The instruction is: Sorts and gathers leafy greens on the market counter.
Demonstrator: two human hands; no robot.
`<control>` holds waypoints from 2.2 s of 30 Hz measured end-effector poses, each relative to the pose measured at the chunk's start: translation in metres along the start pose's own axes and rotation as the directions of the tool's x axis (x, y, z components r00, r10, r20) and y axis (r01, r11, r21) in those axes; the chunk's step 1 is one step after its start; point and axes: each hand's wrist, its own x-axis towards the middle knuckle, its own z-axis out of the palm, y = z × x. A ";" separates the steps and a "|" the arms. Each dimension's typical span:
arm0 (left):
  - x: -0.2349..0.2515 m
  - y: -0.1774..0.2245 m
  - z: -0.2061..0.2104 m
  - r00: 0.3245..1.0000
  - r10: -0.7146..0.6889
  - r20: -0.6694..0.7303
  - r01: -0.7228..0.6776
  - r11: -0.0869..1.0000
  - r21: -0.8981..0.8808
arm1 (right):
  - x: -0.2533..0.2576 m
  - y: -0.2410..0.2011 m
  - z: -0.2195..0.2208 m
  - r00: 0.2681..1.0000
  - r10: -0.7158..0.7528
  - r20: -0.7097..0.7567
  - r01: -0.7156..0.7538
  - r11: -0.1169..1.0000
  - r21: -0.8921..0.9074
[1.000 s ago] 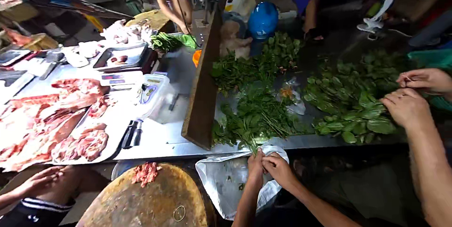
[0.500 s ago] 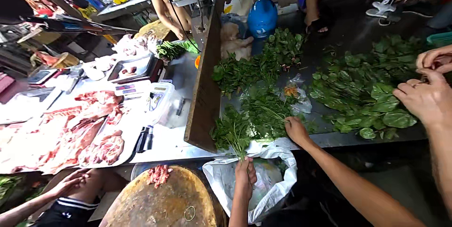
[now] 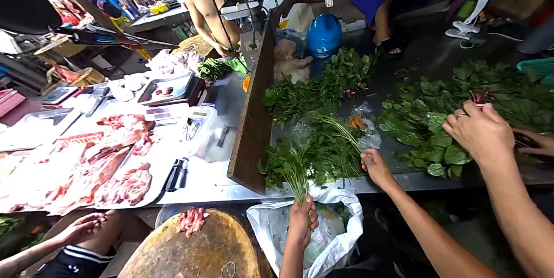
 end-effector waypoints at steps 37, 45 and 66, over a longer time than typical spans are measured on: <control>0.015 0.003 0.035 0.986 0.052 -0.157 -0.064 0.995 -0.071 | -0.044 -0.047 -0.006 0.941 -0.143 0.306 -0.143 0.653 0.743; 0.040 -0.028 0.045 0.947 0.038 -0.319 -0.051 0.998 -0.031 | -0.062 0.001 0.057 0.978 0.093 0.188 -0.142 0.954 0.265; 0.048 -0.052 0.032 0.975 -0.043 -0.218 0.034 0.999 -0.042 | -0.099 0.019 0.066 0.960 0.171 0.221 -0.275 0.720 0.637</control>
